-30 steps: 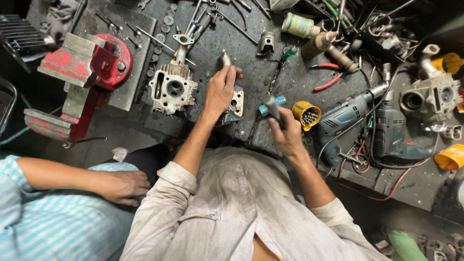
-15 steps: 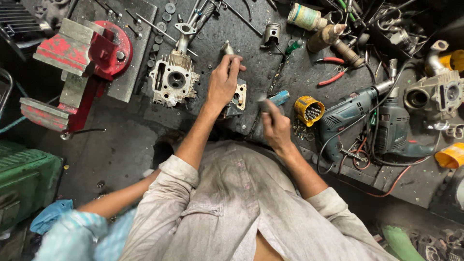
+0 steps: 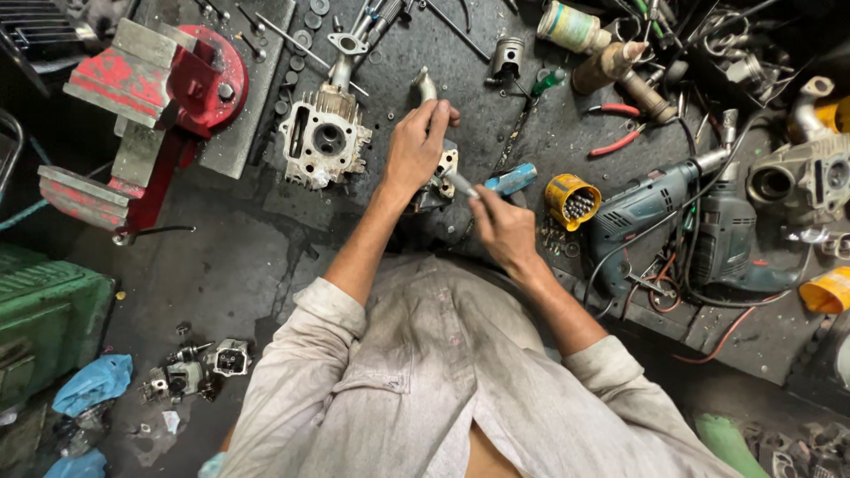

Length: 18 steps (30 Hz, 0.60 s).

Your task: The person uses a hammer to tap a metal engine component on a workbench, then picks up a small metal ring and places it into the component. The person continues to tap the component with the hammer while holding it steady.

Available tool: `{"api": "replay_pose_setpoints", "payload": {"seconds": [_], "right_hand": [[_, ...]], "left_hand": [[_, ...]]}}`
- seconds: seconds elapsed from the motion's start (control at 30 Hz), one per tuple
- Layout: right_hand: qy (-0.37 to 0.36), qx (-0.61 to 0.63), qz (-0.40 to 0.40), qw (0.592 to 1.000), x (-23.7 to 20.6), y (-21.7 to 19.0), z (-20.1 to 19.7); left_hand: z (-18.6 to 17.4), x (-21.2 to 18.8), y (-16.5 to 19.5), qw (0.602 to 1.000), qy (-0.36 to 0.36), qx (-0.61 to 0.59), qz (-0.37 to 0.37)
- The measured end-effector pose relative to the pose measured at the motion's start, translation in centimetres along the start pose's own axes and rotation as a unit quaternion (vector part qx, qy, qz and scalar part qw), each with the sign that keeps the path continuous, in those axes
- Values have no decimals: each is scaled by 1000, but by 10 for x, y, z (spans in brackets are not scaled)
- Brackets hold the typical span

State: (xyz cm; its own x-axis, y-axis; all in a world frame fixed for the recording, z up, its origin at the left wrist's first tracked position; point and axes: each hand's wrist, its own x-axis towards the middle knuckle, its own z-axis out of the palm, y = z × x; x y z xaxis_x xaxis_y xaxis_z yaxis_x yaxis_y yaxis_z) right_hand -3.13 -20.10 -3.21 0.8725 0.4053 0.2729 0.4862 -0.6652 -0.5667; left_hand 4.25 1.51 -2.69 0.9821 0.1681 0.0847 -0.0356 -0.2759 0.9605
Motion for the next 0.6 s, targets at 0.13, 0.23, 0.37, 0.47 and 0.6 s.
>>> {"api": "replay_pose_setpoints", "payload": {"seconds": [0.13,0.23,0.37,0.47,0.6], "right_hand": [[59,106,24,992,-2,8,7],[-29,5,30,999,0,15,7],[30,45,14,998,3,21,1],[53,120,-15,991,6,21,0],[-64,-18,-20,998,8,17,2]], "left_hand": [[-1,0,2,1000,12,-12,4],[-1,2,2,1000,9,-3,8],[-2,3,0,1000,6,2,16],[-1,3,-1,1000,9,0,13],[0,3,0,1000,5,0,15]]}}
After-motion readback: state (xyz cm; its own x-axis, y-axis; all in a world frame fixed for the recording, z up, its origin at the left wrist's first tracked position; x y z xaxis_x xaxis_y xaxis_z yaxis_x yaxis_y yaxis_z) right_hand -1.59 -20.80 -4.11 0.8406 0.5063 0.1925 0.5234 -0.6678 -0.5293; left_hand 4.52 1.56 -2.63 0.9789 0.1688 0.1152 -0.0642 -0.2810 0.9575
